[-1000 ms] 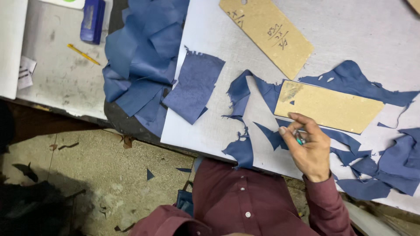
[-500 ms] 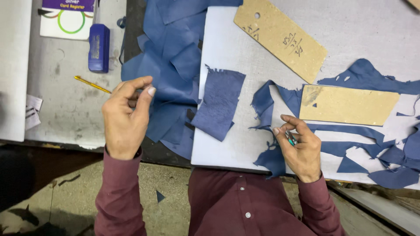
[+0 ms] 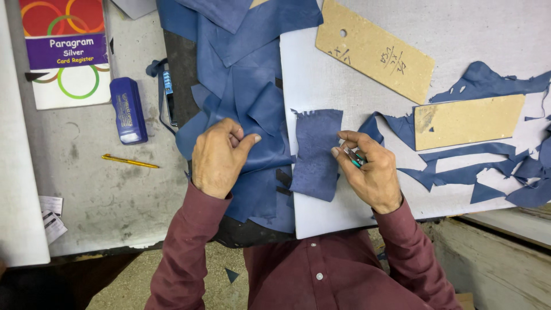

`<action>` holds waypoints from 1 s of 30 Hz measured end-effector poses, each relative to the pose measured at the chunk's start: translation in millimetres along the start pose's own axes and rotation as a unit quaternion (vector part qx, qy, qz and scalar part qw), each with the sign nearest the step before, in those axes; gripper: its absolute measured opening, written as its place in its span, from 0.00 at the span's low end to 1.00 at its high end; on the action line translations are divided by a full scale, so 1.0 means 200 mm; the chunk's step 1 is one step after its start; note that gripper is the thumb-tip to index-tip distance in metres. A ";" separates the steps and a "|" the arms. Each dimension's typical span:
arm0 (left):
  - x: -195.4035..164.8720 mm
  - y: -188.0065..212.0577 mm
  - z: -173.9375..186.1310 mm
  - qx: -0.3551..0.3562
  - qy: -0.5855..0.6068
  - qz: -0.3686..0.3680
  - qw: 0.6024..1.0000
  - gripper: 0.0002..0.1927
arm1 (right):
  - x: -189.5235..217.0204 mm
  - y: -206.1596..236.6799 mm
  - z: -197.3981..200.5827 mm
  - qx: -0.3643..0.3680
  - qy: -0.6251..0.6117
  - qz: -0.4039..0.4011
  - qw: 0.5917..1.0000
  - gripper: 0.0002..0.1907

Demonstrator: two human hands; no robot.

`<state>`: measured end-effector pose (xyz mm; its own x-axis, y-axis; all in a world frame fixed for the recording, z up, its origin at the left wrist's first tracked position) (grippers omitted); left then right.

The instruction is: The person places cardboard templates onto blue fabric, traces around them with a marker, and cuts out the shapes. The person repeats this process with multiple templates and fabric pieces, stacking the cut pieces on the table.

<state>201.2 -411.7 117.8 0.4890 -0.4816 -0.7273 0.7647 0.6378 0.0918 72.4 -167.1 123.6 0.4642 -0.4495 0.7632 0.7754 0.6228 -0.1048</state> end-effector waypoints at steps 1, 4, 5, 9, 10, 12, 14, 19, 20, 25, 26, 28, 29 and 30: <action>0.01 0.00 0.01 0.014 0.016 0.010 1.000 0.17 | 0.01 -0.02 -0.01 0.002 0.003 -0.011 1.000 0.16; 0.05 -0.03 0.03 0.080 0.033 0.078 0.993 0.16 | 0.04 -0.12 -0.05 0.011 0.017 -0.016 1.000 0.16; 0.05 -0.05 0.05 0.032 0.023 0.027 0.999 0.16 | 0.05 -0.17 -0.06 0.014 0.024 -0.002 1.000 0.16; 0.05 -0.12 0.11 -0.158 -0.043 -0.129 0.978 0.20 | 0.10 -0.42 -0.14 0.039 0.028 0.051 0.998 0.16; 0.05 -0.13 0.12 -0.204 -0.066 -0.156 0.964 0.22 | 0.12 -0.48 -0.17 0.052 0.023 0.049 0.997 0.15; 0.06 -0.16 0.10 -0.177 -0.099 -0.138 0.970 0.24 | 0.15 -0.59 -0.24 0.081 0.013 0.047 0.995 0.15; 0.09 -0.19 0.09 -0.139 -0.088 -0.092 0.982 0.23 | 0.18 -0.68 -0.31 0.108 0.010 0.016 0.994 0.15; 0.21 -0.37 0.11 -0.093 -0.037 0.078 0.992 0.19 | 0.24 -0.71 -0.37 0.100 -0.019 0.110 0.989 0.15; 0.23 -0.42 0.10 -0.082 -0.026 0.090 0.992 0.19 | 0.24 -0.69 -0.37 0.099 -0.023 0.101 0.990 0.15; 0.32 -0.54 0.09 -0.098 0.071 0.027 0.992 0.16 | 0.20 -0.60 -0.27 0.063 -0.035 0.055 0.996 0.15; 0.34 -0.55 0.13 -0.096 0.132 -0.016 0.986 0.14 | 0.19 -0.57 -0.24 0.054 -0.043 0.032 0.997 0.15; 0.36 -0.55 0.21 -0.075 0.258 -0.022 0.963 0.12 | 0.16 -0.52 -0.18 0.037 -0.050 -0.016 0.998 0.15; 0.38 -0.54 0.27 -0.064 0.318 0.017 0.946 0.13 | 0.15 -0.49 -0.15 0.033 -0.053 -0.035 0.997 0.15; 0.36 -0.52 0.31 -0.060 0.365 -0.007 0.929 0.12 | 0.14 -0.46 -0.13 0.031 -0.057 -0.052 0.997 0.15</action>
<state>182.5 -550.9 97.8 0.0303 0.0171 -0.9994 0.6952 0.7181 0.0333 24.4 -254.0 137.9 0.3286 -0.4409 0.8353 0.7869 0.6168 0.0160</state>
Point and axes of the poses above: each hand's wrist, its own y-axis away from the middle knuckle, its own z-axis out of the back of the hand, x = y × z, the point moved 2 cm from there along -y, towards the middle knuckle, and after that the axes turned 1 degree about -y, right-handed, at the moved point
